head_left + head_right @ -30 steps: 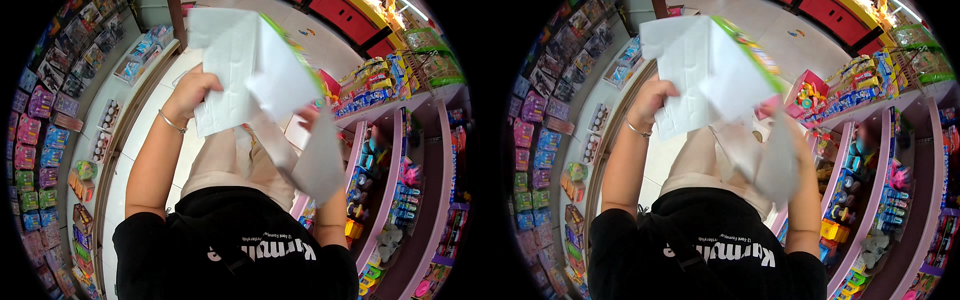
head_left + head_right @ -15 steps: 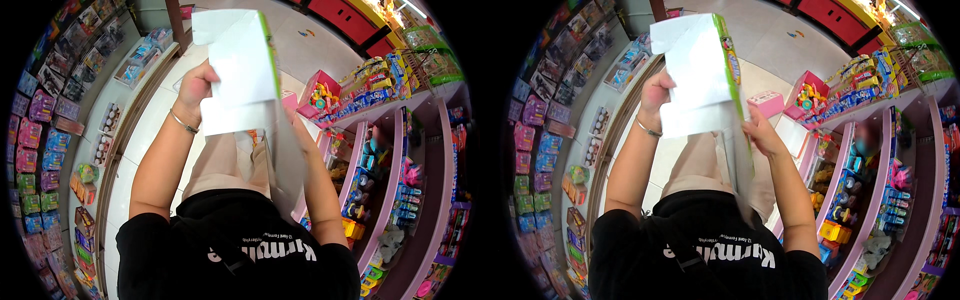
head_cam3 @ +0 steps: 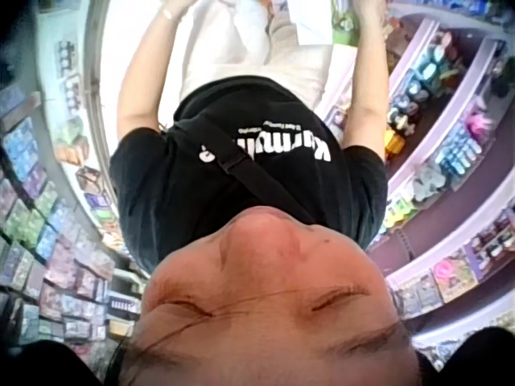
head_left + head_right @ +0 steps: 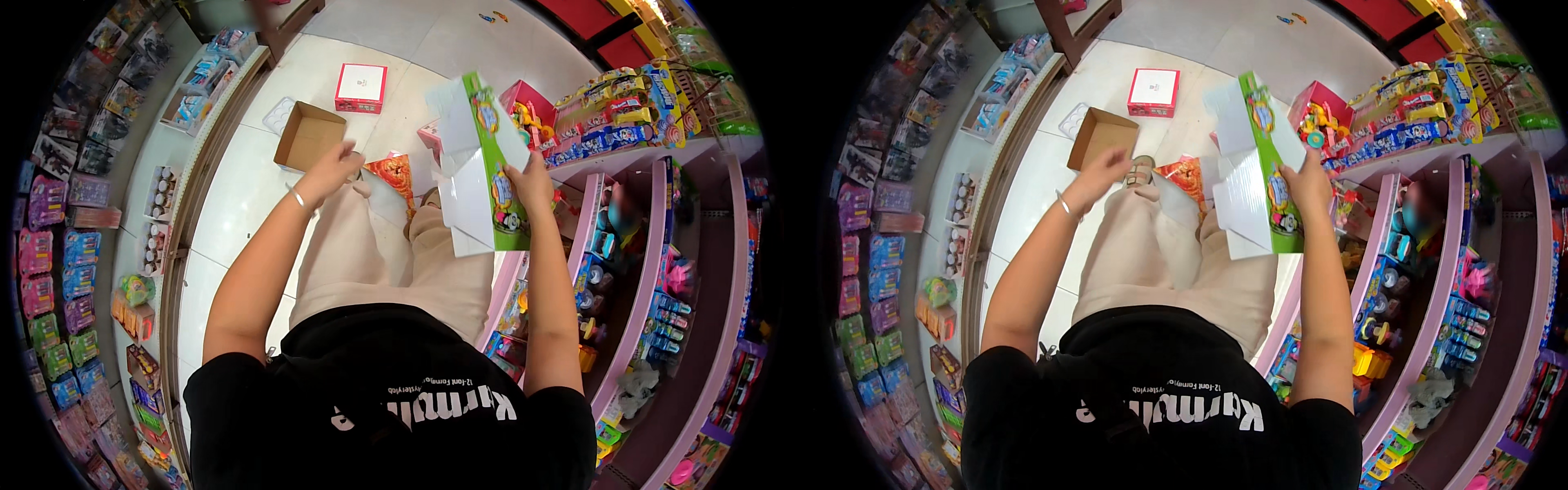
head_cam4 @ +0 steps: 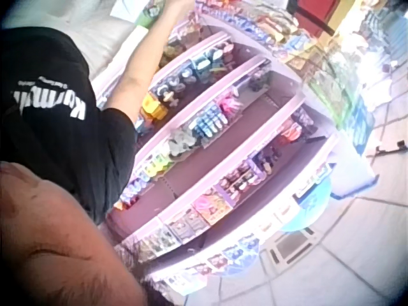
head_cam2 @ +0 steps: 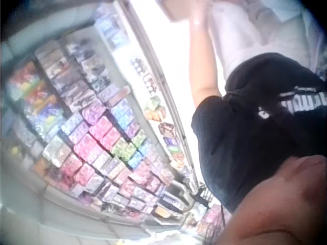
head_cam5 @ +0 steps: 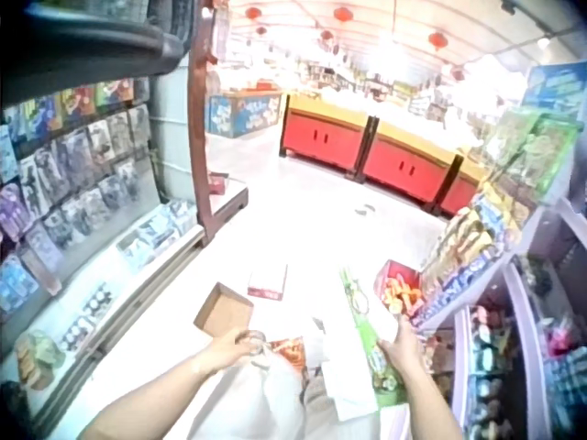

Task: The person picks up several flat cardboard boxes from a store shelf and the floor. They proceed to fold and assemble the boxes into their rectangular shapes, handling them one by one. The person uses their hands to fold the flaps and form the structure of each box.

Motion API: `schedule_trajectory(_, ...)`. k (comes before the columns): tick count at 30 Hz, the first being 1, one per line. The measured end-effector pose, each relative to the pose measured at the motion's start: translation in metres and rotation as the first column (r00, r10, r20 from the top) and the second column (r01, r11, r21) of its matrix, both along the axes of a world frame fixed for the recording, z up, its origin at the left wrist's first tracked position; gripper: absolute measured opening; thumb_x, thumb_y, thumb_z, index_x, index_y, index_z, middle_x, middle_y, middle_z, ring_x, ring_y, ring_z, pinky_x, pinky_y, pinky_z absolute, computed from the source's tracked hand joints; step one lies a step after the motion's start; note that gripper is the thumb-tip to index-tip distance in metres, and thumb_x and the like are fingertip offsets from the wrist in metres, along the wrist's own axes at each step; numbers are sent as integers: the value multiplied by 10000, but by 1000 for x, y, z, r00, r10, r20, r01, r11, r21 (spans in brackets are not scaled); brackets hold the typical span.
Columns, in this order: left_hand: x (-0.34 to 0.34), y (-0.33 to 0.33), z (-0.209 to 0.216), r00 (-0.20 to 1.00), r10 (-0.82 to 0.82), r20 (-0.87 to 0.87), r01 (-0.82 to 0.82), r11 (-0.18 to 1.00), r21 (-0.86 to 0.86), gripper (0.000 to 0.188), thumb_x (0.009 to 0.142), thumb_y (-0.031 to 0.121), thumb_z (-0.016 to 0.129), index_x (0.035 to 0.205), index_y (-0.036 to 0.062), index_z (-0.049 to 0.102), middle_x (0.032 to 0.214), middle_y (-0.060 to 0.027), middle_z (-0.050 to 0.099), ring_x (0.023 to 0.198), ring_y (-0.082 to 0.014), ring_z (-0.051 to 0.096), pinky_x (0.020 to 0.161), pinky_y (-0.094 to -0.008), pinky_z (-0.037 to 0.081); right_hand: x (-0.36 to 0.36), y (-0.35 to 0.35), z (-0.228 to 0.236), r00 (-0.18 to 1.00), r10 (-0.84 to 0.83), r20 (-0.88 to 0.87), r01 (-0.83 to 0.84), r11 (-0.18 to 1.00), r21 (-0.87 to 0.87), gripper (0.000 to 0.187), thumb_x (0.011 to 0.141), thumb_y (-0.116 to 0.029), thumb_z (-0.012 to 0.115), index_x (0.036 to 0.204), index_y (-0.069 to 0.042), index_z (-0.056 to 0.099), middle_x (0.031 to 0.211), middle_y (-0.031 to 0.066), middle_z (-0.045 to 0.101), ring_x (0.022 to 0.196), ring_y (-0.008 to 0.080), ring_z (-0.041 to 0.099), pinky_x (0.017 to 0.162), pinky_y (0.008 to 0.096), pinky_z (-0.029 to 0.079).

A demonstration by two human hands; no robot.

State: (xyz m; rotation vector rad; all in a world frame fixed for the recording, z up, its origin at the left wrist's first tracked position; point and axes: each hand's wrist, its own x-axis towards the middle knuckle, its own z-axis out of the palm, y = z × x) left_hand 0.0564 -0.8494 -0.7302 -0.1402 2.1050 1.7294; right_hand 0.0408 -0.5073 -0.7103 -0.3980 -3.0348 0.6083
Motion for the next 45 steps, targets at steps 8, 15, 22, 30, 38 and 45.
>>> schedule_trajectory(8,30,-35,-80,990,-6,138,45,959,-279,463,778,232,523,1155,-16,422,1156,-164,462,1076,-237,438,901,-298,340,-34,-17,-99,942,103,320,-117,993,23,503,660,-331,638,985,-17,415,829,201,587,776,340,574,667,396,441)
schedule_trajectory(15,26,-47,-99,981,65,181,-3,946,-323,443,771,228,520,1126,-23,433,1144,-178,469,1082,-258,440,896,-306,346,-38,-17,-160,903,-47,427,-30,985,172,729,654,-340,647,1232,-84,284,1149,144,432,1036,298,455,800,416,401)
schedule_trajectory(22,28,-35,-119,984,31,173,8,975,-221,440,774,229,517,1130,-15,434,1150,-171,468,1085,-256,439,895,-301,347,6,30,-171,861,-103,498,50,992,118,607,683,-327,594,1192,-77,375,1169,148,421,1055,294,445,839,405,387)
schedule_trajectory(30,28,-21,-96,997,-63,40,74,922,-380,431,757,257,518,1123,37,461,1130,-156,485,1064,-272,450,884,-303,357,54,74,-176,824,-80,561,76,997,30,523,700,-322,560,1132,-48,456,1132,178,471,1017,298,483,850,363,392)
schedule_trajectory(38,22,-1,-102,975,-222,21,160,635,-756,396,763,302,487,1102,96,479,1212,-113,409,1178,-274,305,935,-504,230,38,50,-184,831,31,555,20,996,-85,464,717,-309,576,1061,-5,504,1009,162,558,940,269,535,804,332,414)
schedule_trajectory(45,10,5,-131,975,-214,62,166,509,-845,393,768,299,474,1109,103,468,1234,-88,390,1180,-265,302,962,-491,192,19,42,-268,845,41,534,36,991,-133,367,691,-234,588,960,13,558,936,187,572,910,298,539,788,338,421)
